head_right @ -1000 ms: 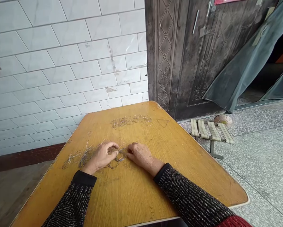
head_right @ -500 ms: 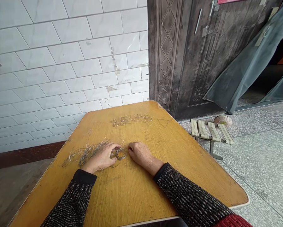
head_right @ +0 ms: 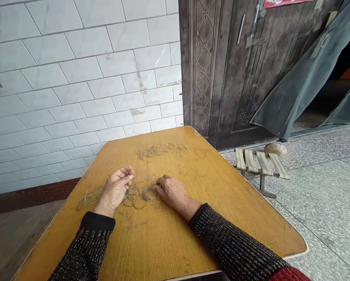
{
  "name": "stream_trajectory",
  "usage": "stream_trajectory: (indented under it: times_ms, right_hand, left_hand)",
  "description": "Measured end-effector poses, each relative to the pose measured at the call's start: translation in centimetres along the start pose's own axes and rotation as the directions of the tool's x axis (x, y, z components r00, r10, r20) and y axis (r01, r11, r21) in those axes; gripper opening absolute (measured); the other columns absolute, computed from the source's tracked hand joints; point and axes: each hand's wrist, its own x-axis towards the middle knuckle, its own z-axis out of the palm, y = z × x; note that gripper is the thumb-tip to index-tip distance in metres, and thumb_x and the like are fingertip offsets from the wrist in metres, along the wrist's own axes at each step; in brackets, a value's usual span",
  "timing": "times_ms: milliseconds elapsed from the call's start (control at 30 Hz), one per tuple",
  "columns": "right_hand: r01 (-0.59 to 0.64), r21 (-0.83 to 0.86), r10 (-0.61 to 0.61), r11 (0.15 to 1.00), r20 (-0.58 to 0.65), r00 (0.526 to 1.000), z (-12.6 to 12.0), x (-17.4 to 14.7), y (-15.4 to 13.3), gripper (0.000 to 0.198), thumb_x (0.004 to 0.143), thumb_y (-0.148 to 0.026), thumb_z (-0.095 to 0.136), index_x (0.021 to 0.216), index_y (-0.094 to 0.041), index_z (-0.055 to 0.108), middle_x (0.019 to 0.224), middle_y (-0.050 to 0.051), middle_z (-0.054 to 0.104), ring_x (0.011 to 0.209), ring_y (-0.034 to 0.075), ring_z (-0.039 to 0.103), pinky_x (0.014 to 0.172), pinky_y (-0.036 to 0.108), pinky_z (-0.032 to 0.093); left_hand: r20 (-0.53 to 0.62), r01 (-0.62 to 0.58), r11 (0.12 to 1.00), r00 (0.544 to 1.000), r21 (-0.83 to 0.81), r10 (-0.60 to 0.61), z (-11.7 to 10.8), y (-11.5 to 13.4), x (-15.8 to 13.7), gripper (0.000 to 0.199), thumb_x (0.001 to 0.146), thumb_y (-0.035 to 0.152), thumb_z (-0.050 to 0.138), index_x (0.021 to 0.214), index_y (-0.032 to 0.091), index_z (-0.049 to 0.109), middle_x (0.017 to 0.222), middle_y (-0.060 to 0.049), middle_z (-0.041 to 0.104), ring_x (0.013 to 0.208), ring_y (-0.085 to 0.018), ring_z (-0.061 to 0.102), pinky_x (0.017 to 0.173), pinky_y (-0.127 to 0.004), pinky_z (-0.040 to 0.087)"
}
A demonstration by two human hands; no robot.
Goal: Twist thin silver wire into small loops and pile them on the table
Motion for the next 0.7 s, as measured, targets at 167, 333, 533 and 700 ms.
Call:
stream_trajectory:
  times_ms: [167, 333, 533, 700]
  right_hand:
    - [0.06, 0.352, -0.025, 0.934, -0.104, 0.994, -0.5, -0.2, -1.0, 0.023, 0.079, -0.036, 0.052, 0.081, -0.015, 0.062, 0.068, 0.003, 0.061, 0.06, 0.011, 0.053, 0.055, 0.02, 0.038]
    - [-0.106, 0.732, 0.096, 0.672, 0.055, 0.994, -0.1, 0.0, -1.4, 0.018, 0.075, -0.032, 0.052, 0.075, -0.015, 0.057, 0.064, 0.0, 0.06, 0.043, 0.006, 0.048, 0.042, 0.017, 0.035]
    - [-0.17, 0.791, 0.179, 0.587, 0.077, 0.981, -0.6, 0.1, -1.2, 0.013, 0.071, -0.027, 0.053, 0.067, -0.015, 0.053, 0.046, -0.004, 0.052, 0.037, 0.006, 0.047, 0.037, 0.015, 0.033]
    - [-0.184, 0.826, 0.205, 0.532, 0.085, 0.975, -1.0, 0.0, -1.2, 0.007, 0.069, -0.022, 0.051, 0.068, -0.016, 0.047, 0.045, -0.007, 0.049, 0.032, 0.005, 0.044, 0.034, 0.015, 0.031]
  left_hand:
    - [-0.002, 0.048, 0.993, 0.999, -0.107, -0.048, 2.6, -1.2, -1.6, 0.034, 0.055, 0.013, 0.067, 0.086, 0.015, 0.056, 0.074, 0.001, 0.058, 0.063, -0.007, 0.053, 0.055, -0.017, 0.039]
    - [0.097, 0.093, 0.986, 0.992, -0.141, -0.079, 4.3, -1.9, -3.1, 0.028, 0.063, 0.022, 0.067, 0.088, 0.014, 0.056, 0.081, -0.002, 0.059, 0.069, -0.009, 0.055, 0.063, -0.021, 0.043]
    - [0.103, 0.152, 0.973, 0.985, -0.176, -0.136, 4.1, -2.0, -3.2, 0.028, 0.063, 0.026, 0.069, 0.086, 0.014, 0.058, 0.08, -0.002, 0.059, 0.065, -0.008, 0.054, 0.057, -0.019, 0.041]
    - [0.027, 0.173, 0.934, 0.984, -0.312, -0.173, 3.7, -1.9, -2.6, 0.031, 0.053, 0.017, 0.074, 0.079, 0.014, 0.058, 0.072, 0.0, 0.059, 0.058, -0.005, 0.052, 0.054, -0.016, 0.039]
